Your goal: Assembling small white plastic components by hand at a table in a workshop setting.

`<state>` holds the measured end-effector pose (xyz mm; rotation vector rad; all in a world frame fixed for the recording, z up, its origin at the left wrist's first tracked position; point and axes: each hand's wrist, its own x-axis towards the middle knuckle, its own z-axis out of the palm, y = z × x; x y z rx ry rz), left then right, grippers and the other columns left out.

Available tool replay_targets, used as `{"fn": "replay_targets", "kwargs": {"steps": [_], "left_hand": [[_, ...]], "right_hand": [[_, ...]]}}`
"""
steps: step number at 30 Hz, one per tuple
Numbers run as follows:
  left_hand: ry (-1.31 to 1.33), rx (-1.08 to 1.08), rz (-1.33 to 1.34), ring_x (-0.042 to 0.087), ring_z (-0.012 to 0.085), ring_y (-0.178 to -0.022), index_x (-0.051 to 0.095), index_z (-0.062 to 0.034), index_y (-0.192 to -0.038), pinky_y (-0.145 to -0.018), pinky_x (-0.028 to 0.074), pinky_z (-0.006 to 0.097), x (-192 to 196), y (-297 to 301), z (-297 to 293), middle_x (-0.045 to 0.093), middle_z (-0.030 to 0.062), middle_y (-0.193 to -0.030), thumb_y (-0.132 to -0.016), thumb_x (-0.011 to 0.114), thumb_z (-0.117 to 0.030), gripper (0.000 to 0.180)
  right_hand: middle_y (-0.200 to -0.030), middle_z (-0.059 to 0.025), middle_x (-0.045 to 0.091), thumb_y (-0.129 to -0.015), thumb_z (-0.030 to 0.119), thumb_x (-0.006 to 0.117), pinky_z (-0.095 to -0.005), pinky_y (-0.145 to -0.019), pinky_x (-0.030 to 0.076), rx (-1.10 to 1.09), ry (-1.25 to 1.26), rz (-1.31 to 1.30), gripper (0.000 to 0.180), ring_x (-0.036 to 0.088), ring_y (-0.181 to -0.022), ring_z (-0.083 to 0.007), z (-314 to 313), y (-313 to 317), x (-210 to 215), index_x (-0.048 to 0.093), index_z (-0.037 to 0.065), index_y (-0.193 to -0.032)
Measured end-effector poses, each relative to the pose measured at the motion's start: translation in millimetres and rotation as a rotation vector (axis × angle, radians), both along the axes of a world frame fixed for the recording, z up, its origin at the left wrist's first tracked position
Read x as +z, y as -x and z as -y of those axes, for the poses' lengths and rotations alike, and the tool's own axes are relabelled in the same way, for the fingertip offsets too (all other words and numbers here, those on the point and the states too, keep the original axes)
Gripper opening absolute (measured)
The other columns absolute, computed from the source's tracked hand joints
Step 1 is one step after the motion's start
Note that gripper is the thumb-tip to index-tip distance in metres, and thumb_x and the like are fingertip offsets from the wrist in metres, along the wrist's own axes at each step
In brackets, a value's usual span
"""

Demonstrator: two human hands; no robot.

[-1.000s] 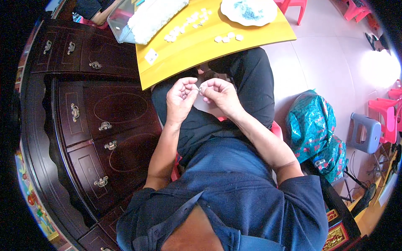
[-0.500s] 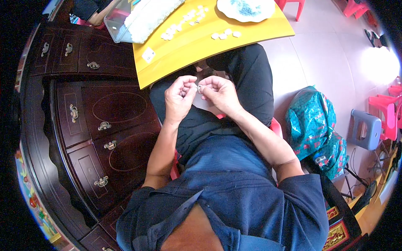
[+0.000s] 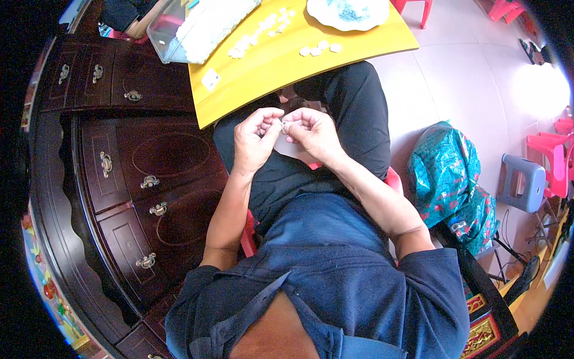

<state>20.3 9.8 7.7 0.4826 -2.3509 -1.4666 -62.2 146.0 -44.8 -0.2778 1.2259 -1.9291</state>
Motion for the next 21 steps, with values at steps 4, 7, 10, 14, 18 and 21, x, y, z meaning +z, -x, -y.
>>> {"fn": "replay_targets", "kwargs": {"steps": [4, 7, 10, 14, 18, 21], "left_hand": [[-0.124, -0.052, 0.056, 0.060, 0.0030, -0.071, 0.068, 0.0006, -0.112, -0.063, 0.050, 0.020, -2, -2, 11, 0.067, -0.0003, -0.081, -0.090, 0.066, 0.001, 0.022], [-0.227, -0.082, 0.059, 0.058, 0.0021, -0.072, 0.066, 0.0025, -0.117, -0.065, 0.049, 0.019, 7, -2, 15, 0.064, -0.0023, -0.085, -0.090, 0.065, 0.001, 0.027], [-0.153, -0.019, 0.029, 0.054, 0.0023, -0.069, 0.065, 0.0028, -0.118, -0.063, 0.046, 0.018, 3, 4, 38, 0.064, -0.0028, -0.089, -0.090, 0.065, 0.001, 0.028], [0.342, 0.125, 0.157, 0.062, 0.0117, -0.074, 0.063, -0.0027, -0.126, -0.071, 0.051, 0.026, -16, 25, 81, 0.065, 0.0069, -0.089, -0.092, 0.064, -0.010, 0.035], [0.726, 0.139, 0.079, 0.067, 0.0271, -0.083, 0.062, -0.0042, -0.128, -0.077, 0.053, 0.037, -21, 52, 108, 0.066, 0.0141, -0.094, -0.091, 0.062, -0.012, 0.038], [0.768, 0.191, 0.199, 0.065, 0.0377, -0.095, 0.061, -0.0069, -0.129, -0.083, 0.052, 0.046, -20, 72, 115, 0.065, 0.0177, -0.103, -0.090, 0.062, -0.015, 0.040]], "right_hand": [[-0.088, -0.0044, 0.071, -0.093, 0.005, 0.066, -0.0220, -0.067, 0.054, 0.017, -0.029, -0.013, 0.011, 0.065, -0.073, -0.0082, 1, 2, 5, 0.066, -0.001, -0.103], [-0.087, -0.0045, 0.071, -0.096, 0.005, 0.064, -0.0216, -0.069, 0.054, -0.018, 0.029, -0.008, 0.011, 0.065, -0.072, -0.0083, 1, 3, 4, 0.066, 0.000, -0.105], [-0.087, -0.0044, 0.071, -0.095, 0.006, 0.065, -0.0217, -0.067, 0.053, -0.049, 0.062, 0.034, 0.009, 0.064, -0.072, -0.0079, 0, 7, 0, 0.066, 0.000, -0.103], [-0.087, -0.0039, 0.070, -0.095, 0.007, 0.064, -0.0215, -0.067, 0.051, -0.066, 0.057, 0.032, 0.009, 0.063, -0.071, -0.0074, -1, 10, -3, 0.066, 0.001, -0.102], [-0.087, -0.0041, 0.070, -0.095, 0.008, 0.064, -0.0216, -0.068, 0.051, -0.068, 0.036, 0.049, 0.009, 0.063, -0.071, -0.0076, -2, 9, 5, 0.066, 0.002, -0.102], [-0.086, -0.0018, 0.069, -0.096, 0.009, 0.064, -0.0202, -0.068, 0.050, -0.055, 0.043, 0.062, 0.009, 0.062, -0.073, -0.0059, -2, 8, 7, 0.065, 0.002, -0.100]]}}
